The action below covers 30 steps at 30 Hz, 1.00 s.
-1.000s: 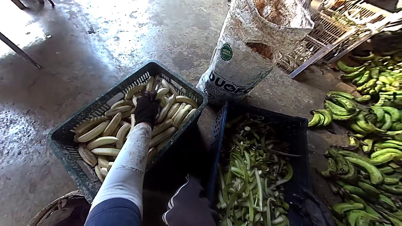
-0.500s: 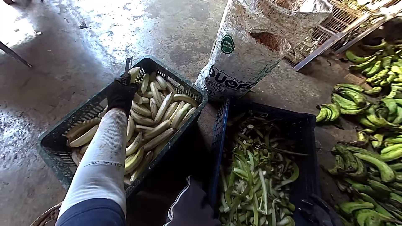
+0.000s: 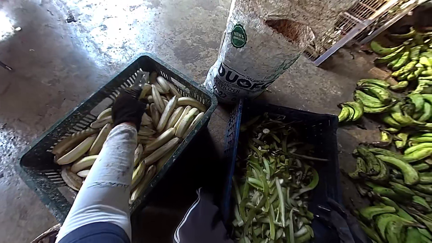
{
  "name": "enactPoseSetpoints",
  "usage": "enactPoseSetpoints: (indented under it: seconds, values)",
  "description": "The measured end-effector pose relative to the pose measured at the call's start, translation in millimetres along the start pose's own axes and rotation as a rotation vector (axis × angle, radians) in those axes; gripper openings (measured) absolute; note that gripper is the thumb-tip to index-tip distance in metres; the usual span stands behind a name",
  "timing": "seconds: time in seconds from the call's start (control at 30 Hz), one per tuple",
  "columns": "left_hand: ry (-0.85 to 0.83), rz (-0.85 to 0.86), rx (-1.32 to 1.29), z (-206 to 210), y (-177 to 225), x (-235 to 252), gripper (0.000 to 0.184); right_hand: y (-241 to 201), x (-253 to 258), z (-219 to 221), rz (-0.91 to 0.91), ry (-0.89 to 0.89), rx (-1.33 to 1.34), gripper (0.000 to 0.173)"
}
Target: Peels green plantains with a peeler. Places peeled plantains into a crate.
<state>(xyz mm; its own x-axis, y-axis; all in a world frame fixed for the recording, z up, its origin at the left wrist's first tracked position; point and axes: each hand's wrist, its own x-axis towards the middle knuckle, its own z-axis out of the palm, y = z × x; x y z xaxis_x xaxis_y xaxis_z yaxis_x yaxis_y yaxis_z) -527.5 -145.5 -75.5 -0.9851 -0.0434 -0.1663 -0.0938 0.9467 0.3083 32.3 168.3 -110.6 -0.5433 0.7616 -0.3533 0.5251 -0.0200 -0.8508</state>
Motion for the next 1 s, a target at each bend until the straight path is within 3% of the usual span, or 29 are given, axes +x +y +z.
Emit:
enactPoseSetpoints:
  seconds: [0.17,0.23,0.37,0.53,0.67,0.73,0.87,1.0]
  values:
    - [0.01,0.048,-0.056,-19,5,-14,0.072,12,3,-11,-0.01,-0.023,-0.017,0.059]
    - [-0.052,0.103,-0.13,-11,5,-12,0.062,12,4,-10,-0.027,-0.02,-0.011,0.058]
    - [-0.018,0.011,-0.347,5,5,-5,0.054,3,-2,-10,-0.019,0.024,-0.035,0.056]
    - [-0.078,0.096,-0.053,22,10,-15,0.071,2,-5,-15,-0.012,0.026,-0.033,0.057]
    - [-0.133,0.079,0.067,17,8,-14,0.066,5,-9,-20,-0.015,0.026,-0.012,0.059]
    - [-0.177,0.091,0.016,10,7,-27,0.06,4,-13,-21,0.006,0.045,-0.004,0.057]
    - [-0.17,0.034,-0.346,18,-7,-48,0.047,8,-16,-22,0.039,0.058,0.015,0.057]
    - [-0.096,-0.063,-0.299,27,-6,-29,0.051,9,-14,-19,0.016,0.023,-0.036,0.057]
